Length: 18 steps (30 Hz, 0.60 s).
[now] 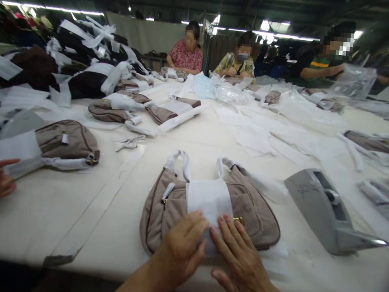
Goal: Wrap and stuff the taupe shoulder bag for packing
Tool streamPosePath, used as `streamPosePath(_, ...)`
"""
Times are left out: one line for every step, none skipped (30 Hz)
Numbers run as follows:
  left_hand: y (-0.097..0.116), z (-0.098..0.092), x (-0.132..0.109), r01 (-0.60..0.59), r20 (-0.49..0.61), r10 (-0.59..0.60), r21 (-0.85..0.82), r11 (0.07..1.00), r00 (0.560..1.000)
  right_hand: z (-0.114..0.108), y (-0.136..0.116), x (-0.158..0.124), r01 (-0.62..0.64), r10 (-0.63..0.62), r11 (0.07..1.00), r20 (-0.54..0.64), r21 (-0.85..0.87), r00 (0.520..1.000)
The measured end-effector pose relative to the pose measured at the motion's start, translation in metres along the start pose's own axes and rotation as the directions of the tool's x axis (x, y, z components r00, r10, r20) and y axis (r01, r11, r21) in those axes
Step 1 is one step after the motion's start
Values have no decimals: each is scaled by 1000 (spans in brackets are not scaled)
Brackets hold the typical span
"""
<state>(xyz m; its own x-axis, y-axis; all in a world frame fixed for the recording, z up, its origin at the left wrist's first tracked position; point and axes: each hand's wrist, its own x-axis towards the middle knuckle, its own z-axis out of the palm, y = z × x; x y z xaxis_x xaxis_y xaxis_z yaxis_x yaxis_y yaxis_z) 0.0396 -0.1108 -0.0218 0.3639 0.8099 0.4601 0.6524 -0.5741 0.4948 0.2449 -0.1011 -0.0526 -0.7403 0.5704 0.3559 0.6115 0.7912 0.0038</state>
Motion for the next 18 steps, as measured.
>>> streamPosePath(-3, -6, 0, 112, -63, -115, -52, 992, 991, -2, 0, 1, -7, 7, 1000, 9, -8, 1000)
streamPosePath(-6, -11, 2, 242, -108, -255, -116, 963, 961, -3, 0, 1, -13, 13, 1000, 15, -12, 1000)
streamPosePath(-11, -16, 6, 373, -124, -398, -186, 909, 909, -3, 0, 2, -18, 18, 1000, 16, -14, 1000)
streamPosePath(-15, -19, 13, 489, -102, -526, -253, 835, 845, -3, 0, 2, -21, 21, 1000, 11, -16, 1000)
streamPosePath(-20, -21, 22, 585, -50, -625, -300, 754, 779, -3, 0, 3, -21, 22, 1000, 8, -18, 1000)
streamPosePath(-25, -22, 32, 660, 16, -693, -321, 679, 721, -2, -1, 2, -20, 20, 1000, 6, -22, 1000)
streamPosePath(-29, -22, 42, 720, 88, -737, -317, 617, 670, -2, -1, 2, -19, 19, 999, 6, -27, 1000)
streamPosePath(-33, -22, 52, 767, 159, -762, -289, 572, 628, -1, -1, 2, -18, 19, 999, 4, -32, 1000)
streamPosePath(-35, -21, 59, 797, 213, -771, -249, 550, 599, -1, -1, 1, -18, 18, 999, 2, -35, 1000)
streamPosePath(-36, -20, 64, 801, 235, -767, -211, 560, 597, 0, -1, 1, -17, 17, 999, -1, -34, 1000)
streamPosePath(-35, -20, 65, 777, 217, -746, -181, 603, 630, 0, 0, 1, -18, 18, 999, -5, -30, 1000)
streamPosePath(-33, -20, 63, 717, 169, -697, -161, 678, 697, 1, 0, 1, -21, 21, 999, -10, -26, 1000)
streamPosePath(-31, -21, 57, 622, 110, -612, -141, 770, 783, 1, 0, 1, -24, 23, 999, -13, -22, 1000)
streamPosePath(-28, -23, 49, 503, 64, -499, -112, 857, 865, 1, 1, 1, -25, 25, 999, -14, -22, 1000)
streamPosePath(-26, -24, 39, 378, 50, -375, -78, 923, 926, 1, 1, 1, -27, 27, 999, -13, -26, 1000)
streamPosePath(-25, -25, 29, 263, 66, -259, -44, 964, 963, 2, 1, 1, -29, 29, 999, -13, -32, 1000)
streamPosePath(-25, -25, 20, 168, 94, -165, -19, 986, 982, 2, 1, 1, -31, 31, 999, -12, -39, 999)
streamPosePath(-27, -25, 13, 94, 108, -93, 3, 996, 990, 2, 1, 1, -35, 34, 998, -15, -44, 999)
